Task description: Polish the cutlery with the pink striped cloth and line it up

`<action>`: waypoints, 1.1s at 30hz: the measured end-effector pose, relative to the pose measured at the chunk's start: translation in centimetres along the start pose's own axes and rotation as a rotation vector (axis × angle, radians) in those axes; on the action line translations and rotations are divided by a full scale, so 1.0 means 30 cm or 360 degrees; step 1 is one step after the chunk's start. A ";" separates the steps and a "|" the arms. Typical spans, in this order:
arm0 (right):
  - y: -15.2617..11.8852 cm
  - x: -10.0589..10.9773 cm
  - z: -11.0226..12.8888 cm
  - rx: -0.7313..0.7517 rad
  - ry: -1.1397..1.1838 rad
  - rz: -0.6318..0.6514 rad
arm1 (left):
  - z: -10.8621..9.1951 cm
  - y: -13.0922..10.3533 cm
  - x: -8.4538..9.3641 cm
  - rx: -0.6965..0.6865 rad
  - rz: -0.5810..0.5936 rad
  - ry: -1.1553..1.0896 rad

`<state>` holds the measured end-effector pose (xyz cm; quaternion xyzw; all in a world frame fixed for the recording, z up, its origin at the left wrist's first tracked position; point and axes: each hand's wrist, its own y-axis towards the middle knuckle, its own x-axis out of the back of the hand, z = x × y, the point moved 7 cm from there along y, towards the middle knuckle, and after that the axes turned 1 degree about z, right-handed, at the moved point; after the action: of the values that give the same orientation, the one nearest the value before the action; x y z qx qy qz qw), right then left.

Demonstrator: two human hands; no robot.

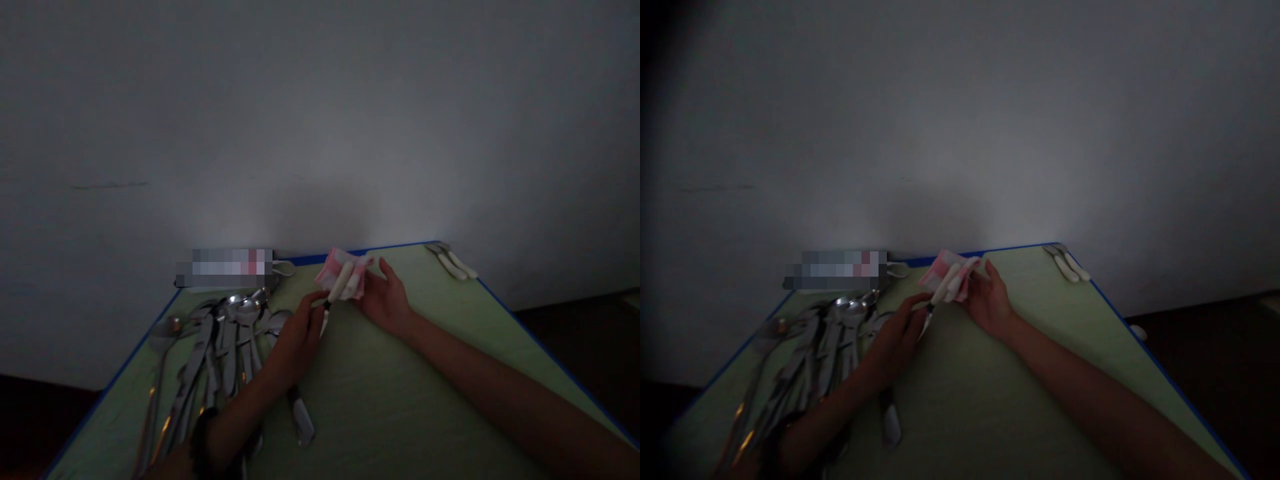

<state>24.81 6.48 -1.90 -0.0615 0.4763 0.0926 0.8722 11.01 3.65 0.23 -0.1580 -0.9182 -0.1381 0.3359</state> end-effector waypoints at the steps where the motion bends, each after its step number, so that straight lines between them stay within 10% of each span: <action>1: 0.003 0.002 0.001 0.0012 -0.0016 -0.0001 | 0.003 0.001 -0.002 0.0007 0.0007 0.0014; 10: 0.017 0.043 -0.028 0.0030 -0.0382 -0.0102 | -0.011 -0.017 -0.044 -0.0062 0.0217 0.0345; 33: 0.020 0.045 -0.011 0.0013 -0.0183 -0.0105 | -0.002 -0.008 -0.017 0.0033 0.0136 -0.0137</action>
<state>25.11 7.12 -3.21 -0.0683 0.4236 0.0653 0.9009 11.32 3.31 -0.10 -0.1992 -0.9257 -0.1073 0.3032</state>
